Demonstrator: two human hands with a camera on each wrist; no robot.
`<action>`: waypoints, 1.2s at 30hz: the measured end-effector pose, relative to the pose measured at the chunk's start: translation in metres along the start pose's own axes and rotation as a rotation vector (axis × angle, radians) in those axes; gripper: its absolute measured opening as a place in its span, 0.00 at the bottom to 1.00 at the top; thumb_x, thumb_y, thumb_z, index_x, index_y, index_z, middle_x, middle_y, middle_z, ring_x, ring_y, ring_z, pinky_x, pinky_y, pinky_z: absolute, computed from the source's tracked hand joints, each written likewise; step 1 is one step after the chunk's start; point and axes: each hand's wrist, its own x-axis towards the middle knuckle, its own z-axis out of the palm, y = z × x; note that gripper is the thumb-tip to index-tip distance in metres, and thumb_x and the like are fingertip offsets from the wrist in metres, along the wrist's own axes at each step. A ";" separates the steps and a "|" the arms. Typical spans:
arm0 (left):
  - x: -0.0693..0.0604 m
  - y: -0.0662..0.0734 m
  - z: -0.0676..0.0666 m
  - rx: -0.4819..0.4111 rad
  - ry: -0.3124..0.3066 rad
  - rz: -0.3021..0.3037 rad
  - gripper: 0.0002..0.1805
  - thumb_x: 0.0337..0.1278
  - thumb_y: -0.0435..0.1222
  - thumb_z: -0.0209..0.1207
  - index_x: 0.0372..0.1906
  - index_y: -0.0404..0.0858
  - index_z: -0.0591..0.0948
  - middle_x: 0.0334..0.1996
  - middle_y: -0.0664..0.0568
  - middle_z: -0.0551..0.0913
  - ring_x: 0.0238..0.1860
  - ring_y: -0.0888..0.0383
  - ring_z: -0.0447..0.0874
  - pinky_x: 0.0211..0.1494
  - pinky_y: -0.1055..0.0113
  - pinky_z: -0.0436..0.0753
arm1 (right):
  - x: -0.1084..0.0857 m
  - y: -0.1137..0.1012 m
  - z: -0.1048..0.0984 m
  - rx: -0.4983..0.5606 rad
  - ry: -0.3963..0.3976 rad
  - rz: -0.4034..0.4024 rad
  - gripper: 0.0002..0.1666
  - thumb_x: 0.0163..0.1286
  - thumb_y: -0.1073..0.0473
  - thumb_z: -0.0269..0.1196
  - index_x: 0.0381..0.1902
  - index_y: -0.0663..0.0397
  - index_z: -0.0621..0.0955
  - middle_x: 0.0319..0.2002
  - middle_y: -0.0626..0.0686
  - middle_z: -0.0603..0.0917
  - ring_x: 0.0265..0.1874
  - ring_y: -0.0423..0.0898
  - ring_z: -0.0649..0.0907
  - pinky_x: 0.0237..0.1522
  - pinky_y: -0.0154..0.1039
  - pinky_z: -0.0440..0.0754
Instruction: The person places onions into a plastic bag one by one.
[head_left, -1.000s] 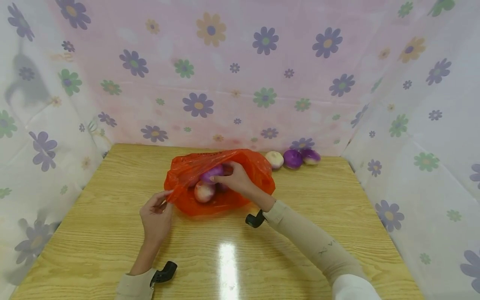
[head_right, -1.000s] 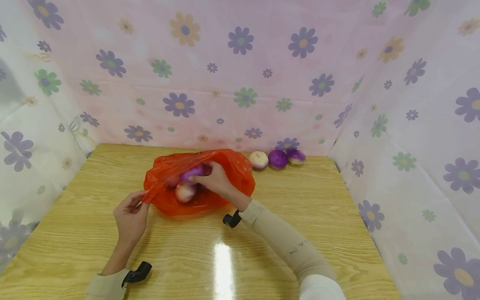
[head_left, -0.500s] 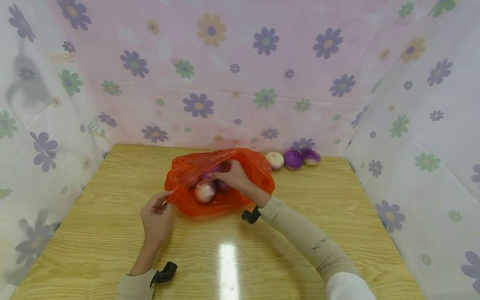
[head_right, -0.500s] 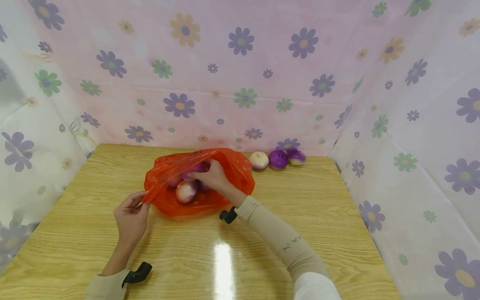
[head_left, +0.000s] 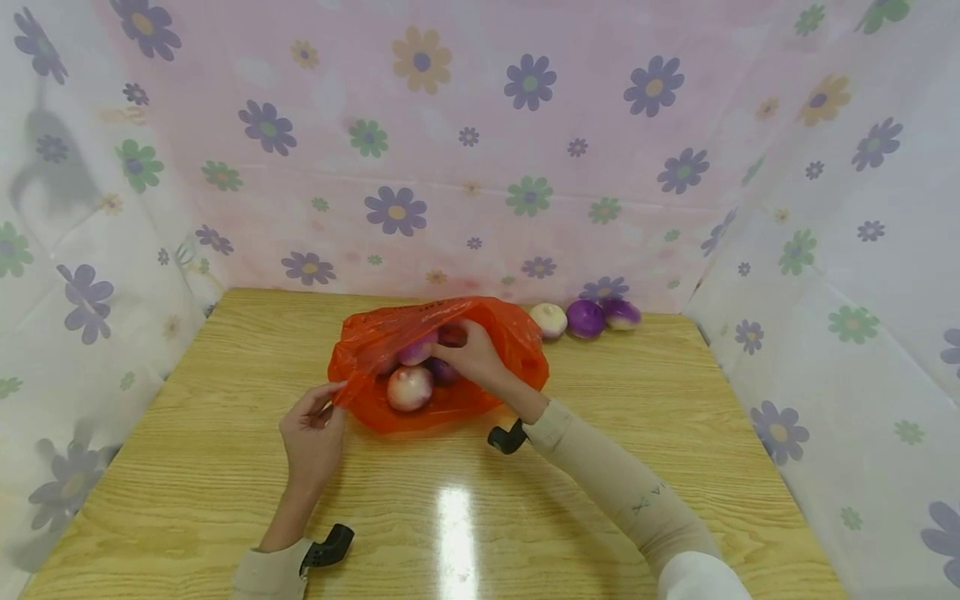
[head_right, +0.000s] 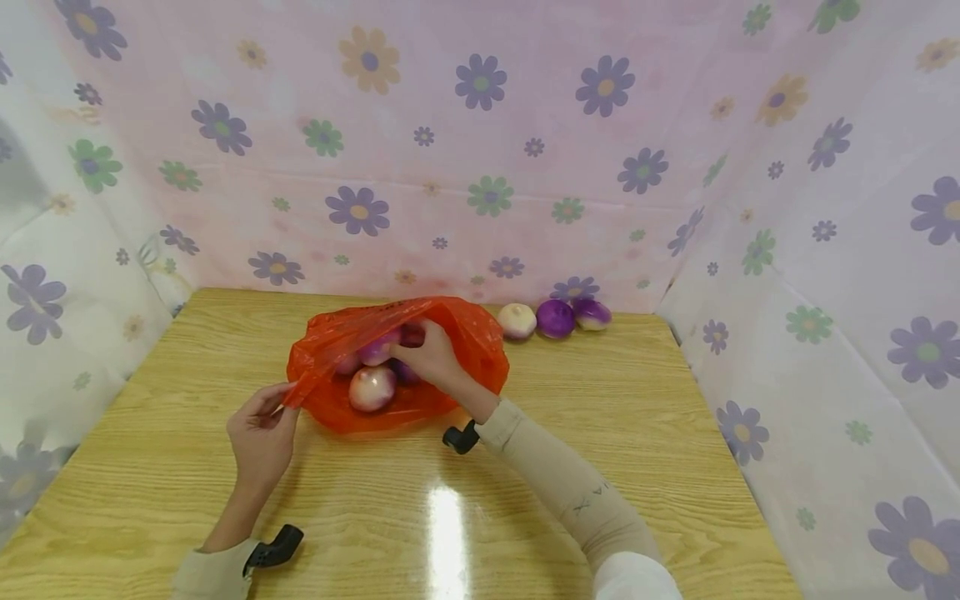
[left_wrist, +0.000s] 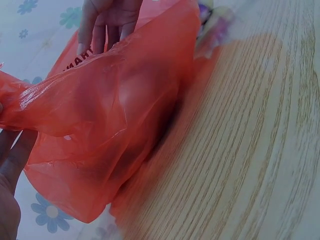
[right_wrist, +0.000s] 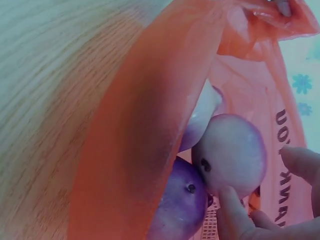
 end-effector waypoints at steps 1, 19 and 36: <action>0.000 0.000 0.000 0.002 0.000 0.004 0.10 0.58 0.14 0.59 0.44 0.20 0.83 0.42 0.65 0.87 0.46 0.70 0.87 0.47 0.78 0.84 | -0.002 -0.001 -0.001 0.000 0.002 0.008 0.29 0.67 0.61 0.70 0.65 0.61 0.76 0.62 0.61 0.80 0.61 0.58 0.82 0.62 0.48 0.81; 0.000 -0.001 0.000 -0.001 -0.003 0.000 0.10 0.58 0.14 0.58 0.44 0.20 0.84 0.41 0.65 0.88 0.46 0.70 0.87 0.46 0.78 0.84 | -0.064 -0.039 -0.039 0.134 -0.170 0.017 0.35 0.77 0.58 0.59 0.76 0.62 0.63 0.68 0.68 0.71 0.58 0.67 0.81 0.55 0.48 0.85; 0.000 0.000 0.001 0.006 0.020 0.001 0.09 0.58 0.14 0.59 0.43 0.20 0.84 0.40 0.64 0.88 0.44 0.70 0.87 0.45 0.79 0.84 | -0.074 -0.019 -0.103 0.304 0.206 -0.201 0.21 0.80 0.60 0.55 0.66 0.58 0.74 0.44 0.53 0.86 0.36 0.47 0.87 0.37 0.40 0.89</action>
